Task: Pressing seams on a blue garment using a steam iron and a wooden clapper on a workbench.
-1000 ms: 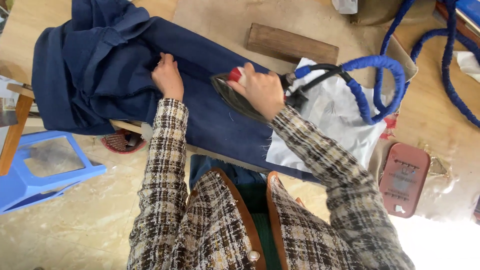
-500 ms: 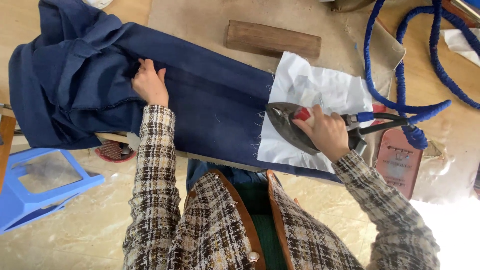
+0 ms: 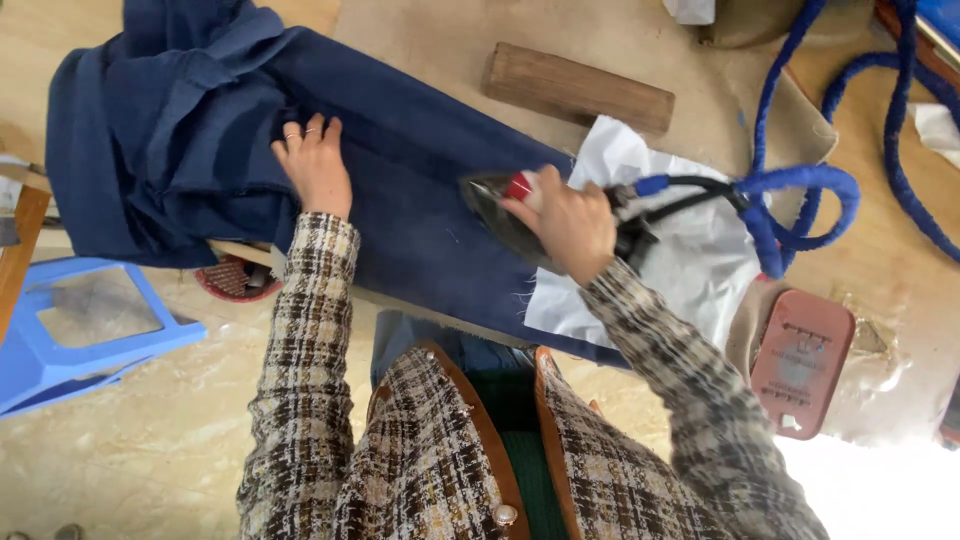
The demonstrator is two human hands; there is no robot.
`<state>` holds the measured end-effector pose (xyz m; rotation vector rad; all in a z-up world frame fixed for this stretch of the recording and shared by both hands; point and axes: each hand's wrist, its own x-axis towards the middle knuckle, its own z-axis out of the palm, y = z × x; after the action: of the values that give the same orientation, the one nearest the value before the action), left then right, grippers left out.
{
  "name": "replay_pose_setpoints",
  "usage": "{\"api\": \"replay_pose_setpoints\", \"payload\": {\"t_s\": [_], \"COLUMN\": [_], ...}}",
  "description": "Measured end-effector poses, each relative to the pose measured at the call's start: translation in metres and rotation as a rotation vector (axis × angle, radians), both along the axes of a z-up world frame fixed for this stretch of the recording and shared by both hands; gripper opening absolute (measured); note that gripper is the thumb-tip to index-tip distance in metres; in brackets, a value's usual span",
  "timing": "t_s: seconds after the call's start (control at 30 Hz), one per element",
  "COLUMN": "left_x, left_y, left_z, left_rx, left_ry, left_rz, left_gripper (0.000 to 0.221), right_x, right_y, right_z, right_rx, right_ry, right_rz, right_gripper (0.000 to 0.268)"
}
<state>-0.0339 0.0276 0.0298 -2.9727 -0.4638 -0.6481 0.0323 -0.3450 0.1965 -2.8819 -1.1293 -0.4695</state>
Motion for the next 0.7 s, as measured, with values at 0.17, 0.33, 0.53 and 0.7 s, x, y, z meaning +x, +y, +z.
{"api": "replay_pose_setpoints", "payload": {"t_s": [0.17, 0.33, 0.53, 0.7], "left_x": [0.002, 0.007, 0.008, 0.006], "left_y": [0.003, -0.003, -0.004, -0.003], "left_z": [-0.002, 0.020, 0.025, 0.043], "left_rx": [-0.067, -0.126, -0.367, -0.597], "left_ry": [-0.030, -0.061, -0.109, -0.139], "left_rz": [0.016, 0.087, 0.176, 0.188], "left_gripper": [0.036, 0.033, 0.048, 0.048], "right_x": [0.009, 0.025, 0.042, 0.043], "right_y": [0.098, 0.172, 0.218, 0.219], "right_z": [0.001, -0.024, -0.038, -0.038], "right_rx": [0.109, 0.113, 0.086, 0.077], "right_ry": [-0.040, -0.214, -0.235, -0.231], "right_rz": [0.096, 0.147, 0.164, 0.181], "right_gripper": [0.057, 0.065, 0.071, 0.071]}}
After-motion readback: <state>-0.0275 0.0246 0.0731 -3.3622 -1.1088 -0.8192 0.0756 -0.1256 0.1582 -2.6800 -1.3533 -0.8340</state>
